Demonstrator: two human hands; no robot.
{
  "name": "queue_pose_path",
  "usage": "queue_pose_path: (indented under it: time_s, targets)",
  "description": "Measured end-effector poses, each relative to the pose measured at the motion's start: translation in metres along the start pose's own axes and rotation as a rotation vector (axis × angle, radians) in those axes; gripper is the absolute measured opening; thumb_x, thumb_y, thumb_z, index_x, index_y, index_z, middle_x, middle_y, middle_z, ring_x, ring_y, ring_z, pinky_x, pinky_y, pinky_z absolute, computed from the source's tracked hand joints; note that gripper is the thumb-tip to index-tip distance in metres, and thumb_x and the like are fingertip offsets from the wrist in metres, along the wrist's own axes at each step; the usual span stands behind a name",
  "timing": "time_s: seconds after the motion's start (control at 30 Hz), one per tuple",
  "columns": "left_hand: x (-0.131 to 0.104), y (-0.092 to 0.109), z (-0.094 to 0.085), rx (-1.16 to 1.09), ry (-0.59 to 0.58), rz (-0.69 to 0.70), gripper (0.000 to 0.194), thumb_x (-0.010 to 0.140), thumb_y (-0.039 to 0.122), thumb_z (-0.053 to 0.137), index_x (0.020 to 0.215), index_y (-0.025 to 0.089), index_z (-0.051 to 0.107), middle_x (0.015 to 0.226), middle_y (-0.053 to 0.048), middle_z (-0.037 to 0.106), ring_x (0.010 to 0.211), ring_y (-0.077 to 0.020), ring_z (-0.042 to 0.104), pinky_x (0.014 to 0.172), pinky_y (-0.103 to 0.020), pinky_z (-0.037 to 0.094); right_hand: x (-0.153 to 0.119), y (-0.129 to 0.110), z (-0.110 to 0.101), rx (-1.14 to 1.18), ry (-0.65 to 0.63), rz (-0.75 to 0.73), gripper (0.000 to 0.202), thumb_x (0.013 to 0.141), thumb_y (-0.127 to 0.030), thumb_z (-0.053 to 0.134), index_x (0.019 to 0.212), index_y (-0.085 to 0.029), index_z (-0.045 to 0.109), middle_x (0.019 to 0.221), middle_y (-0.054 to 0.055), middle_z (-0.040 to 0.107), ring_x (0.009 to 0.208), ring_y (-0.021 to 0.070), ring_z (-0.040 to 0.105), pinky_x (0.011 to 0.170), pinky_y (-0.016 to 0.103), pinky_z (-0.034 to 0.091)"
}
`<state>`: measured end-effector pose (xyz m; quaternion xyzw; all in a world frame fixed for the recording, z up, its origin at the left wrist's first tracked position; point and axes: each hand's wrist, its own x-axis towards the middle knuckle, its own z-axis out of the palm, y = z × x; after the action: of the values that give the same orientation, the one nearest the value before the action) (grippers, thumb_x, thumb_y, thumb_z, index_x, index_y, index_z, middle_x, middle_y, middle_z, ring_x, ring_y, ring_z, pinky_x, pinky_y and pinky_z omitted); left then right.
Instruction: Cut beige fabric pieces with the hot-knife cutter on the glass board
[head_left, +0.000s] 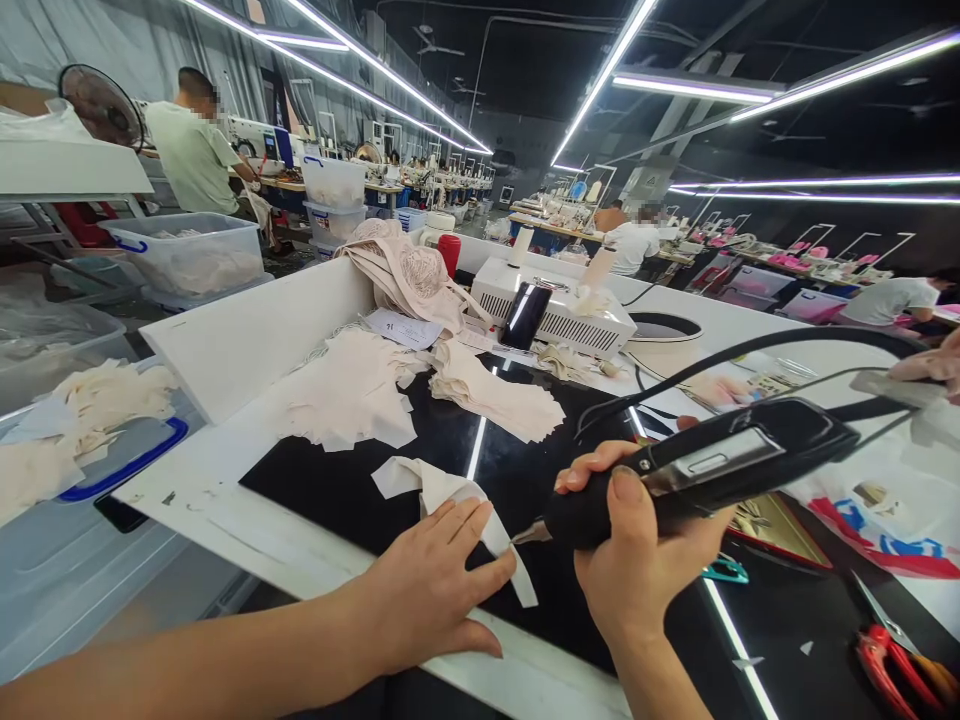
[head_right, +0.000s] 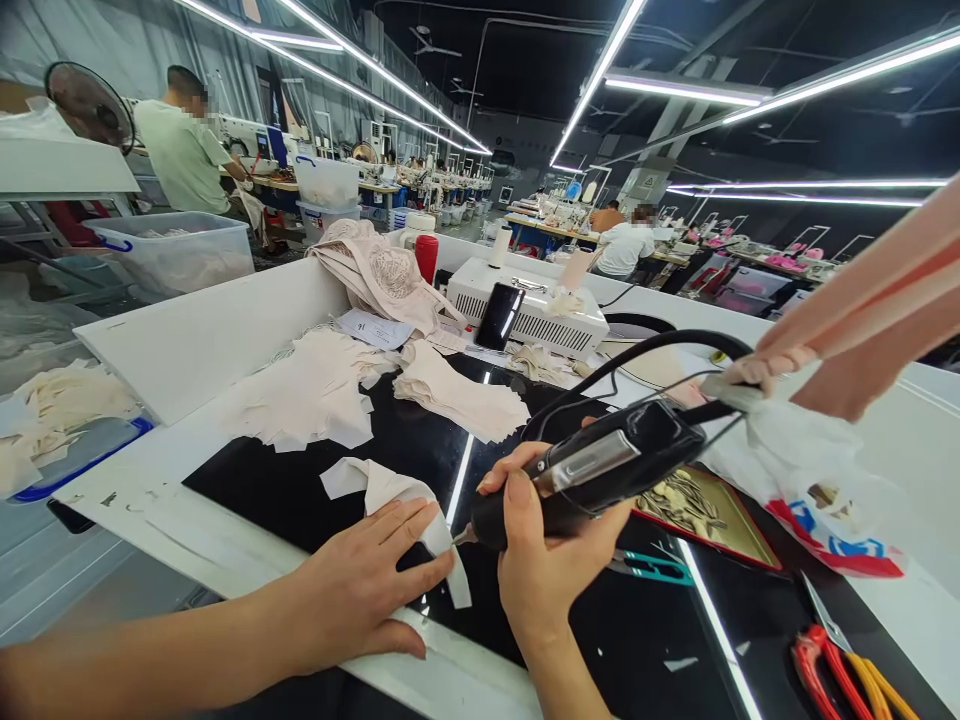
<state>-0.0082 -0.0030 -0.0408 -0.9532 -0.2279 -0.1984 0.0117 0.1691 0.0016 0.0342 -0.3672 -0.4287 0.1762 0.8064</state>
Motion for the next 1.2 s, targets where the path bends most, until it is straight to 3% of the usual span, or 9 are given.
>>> queue_pose_path:
  time_s: [0.73, 1.07, 1.2]
  targets:
    - [-0.002, -0.001, 0.004, -0.064, 0.059, 0.008, 0.080, 0.084, 0.072, 0.077, 0.140, 0.018, 0.059, 0.145, -0.031, 0.057, 0.141, -0.0454, 0.056, 0.109, -0.060, 0.055, 0.010, 0.009, 0.015, 0.046, 0.013, 0.014, 0.048, 0.083, -0.027, 0.079, 0.122, -0.030, 0.052, 0.077, -0.008, 0.068, 0.055, 0.0124, 0.062, 0.054, 0.029, 0.057]
    - [-0.002, -0.003, 0.004, -0.055, 0.076, 0.006, 0.080, 0.082, 0.073, 0.078, 0.138, 0.018, 0.060, 0.143, -0.030, 0.059, 0.141, -0.0441, 0.056, 0.110, -0.060, 0.055, 0.009, 0.014, 0.016, 0.015, 0.013, 0.049, 0.055, 0.082, -0.026, 0.079, 0.129, -0.030, 0.050, 0.078, -0.010, 0.068, 0.055, 0.0117, 0.060, 0.053, 0.029, 0.056]
    - [-0.003, -0.005, 0.000, -0.050, 0.049, -0.001, 0.071, 0.088, 0.070, 0.074, 0.136, 0.019, 0.063, 0.146, -0.027, 0.059, 0.141, -0.0417, 0.057, 0.110, -0.054, 0.056, 0.010, 0.013, 0.016, 0.017, 0.004, 0.043, 0.057, 0.082, -0.025, 0.079, 0.131, -0.030, 0.050, 0.078, -0.010, 0.068, 0.056, 0.0118, 0.061, 0.054, 0.029, 0.056]
